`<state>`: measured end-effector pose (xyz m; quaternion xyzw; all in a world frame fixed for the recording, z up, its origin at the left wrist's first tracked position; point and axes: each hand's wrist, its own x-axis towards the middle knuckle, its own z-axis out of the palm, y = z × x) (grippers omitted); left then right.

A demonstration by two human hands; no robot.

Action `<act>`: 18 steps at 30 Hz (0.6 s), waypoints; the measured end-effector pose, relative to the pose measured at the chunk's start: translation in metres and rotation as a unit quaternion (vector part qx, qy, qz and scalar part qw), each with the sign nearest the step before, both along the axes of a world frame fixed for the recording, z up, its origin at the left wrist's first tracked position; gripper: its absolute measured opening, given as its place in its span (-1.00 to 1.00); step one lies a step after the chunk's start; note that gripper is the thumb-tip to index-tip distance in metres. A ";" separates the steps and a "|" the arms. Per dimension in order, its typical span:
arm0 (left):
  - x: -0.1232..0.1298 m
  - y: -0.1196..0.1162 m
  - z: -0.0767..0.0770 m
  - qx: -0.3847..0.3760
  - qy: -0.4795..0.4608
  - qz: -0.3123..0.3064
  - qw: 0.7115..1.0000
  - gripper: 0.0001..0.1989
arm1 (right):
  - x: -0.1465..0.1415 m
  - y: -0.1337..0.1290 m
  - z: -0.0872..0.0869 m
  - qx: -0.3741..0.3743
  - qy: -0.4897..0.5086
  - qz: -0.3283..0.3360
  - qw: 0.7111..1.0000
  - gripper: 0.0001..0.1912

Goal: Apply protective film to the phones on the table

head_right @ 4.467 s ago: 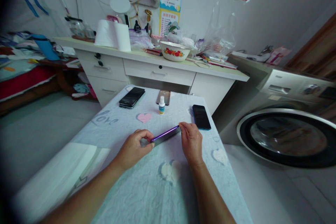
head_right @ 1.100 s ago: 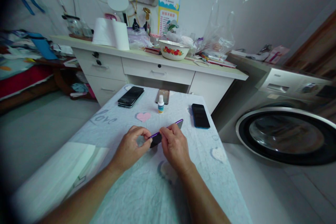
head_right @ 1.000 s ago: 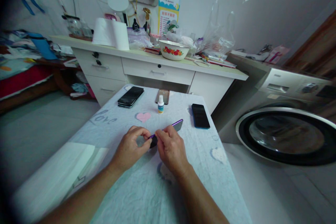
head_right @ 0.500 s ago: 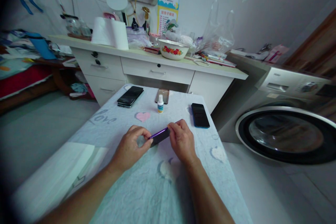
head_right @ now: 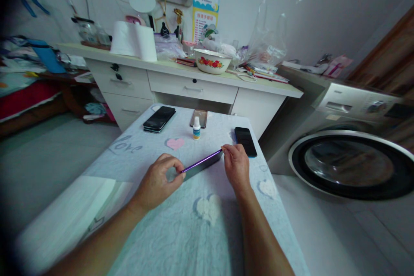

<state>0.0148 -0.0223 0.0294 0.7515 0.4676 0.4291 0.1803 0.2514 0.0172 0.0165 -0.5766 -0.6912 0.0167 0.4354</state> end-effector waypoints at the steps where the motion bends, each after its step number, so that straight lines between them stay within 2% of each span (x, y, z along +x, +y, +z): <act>1: -0.001 0.000 0.000 0.001 0.000 0.001 1.000 -0.88 | 0.001 0.000 -0.001 -0.006 0.017 0.005 1.000 -0.75; 5: -0.001 0.001 0.001 0.007 -0.001 0.008 1.000 -0.87 | 0.002 0.003 -0.004 -0.038 0.110 0.026 0.993 -0.75; 9: -0.002 0.002 0.000 0.004 0.004 0.012 1.000 -0.87 | 0.003 0.005 -0.011 -0.072 0.164 0.016 0.984 -0.72; 15: -0.002 0.003 0.001 0.001 0.018 0.016 1.000 -0.89 | 0.007 0.009 -0.026 -0.116 0.167 0.014 0.979 -0.68; 18: -0.003 0.004 0.001 -0.002 0.031 0.014 0.999 -0.90 | 0.008 0.010 -0.028 -0.134 0.133 0.009 0.982 -0.68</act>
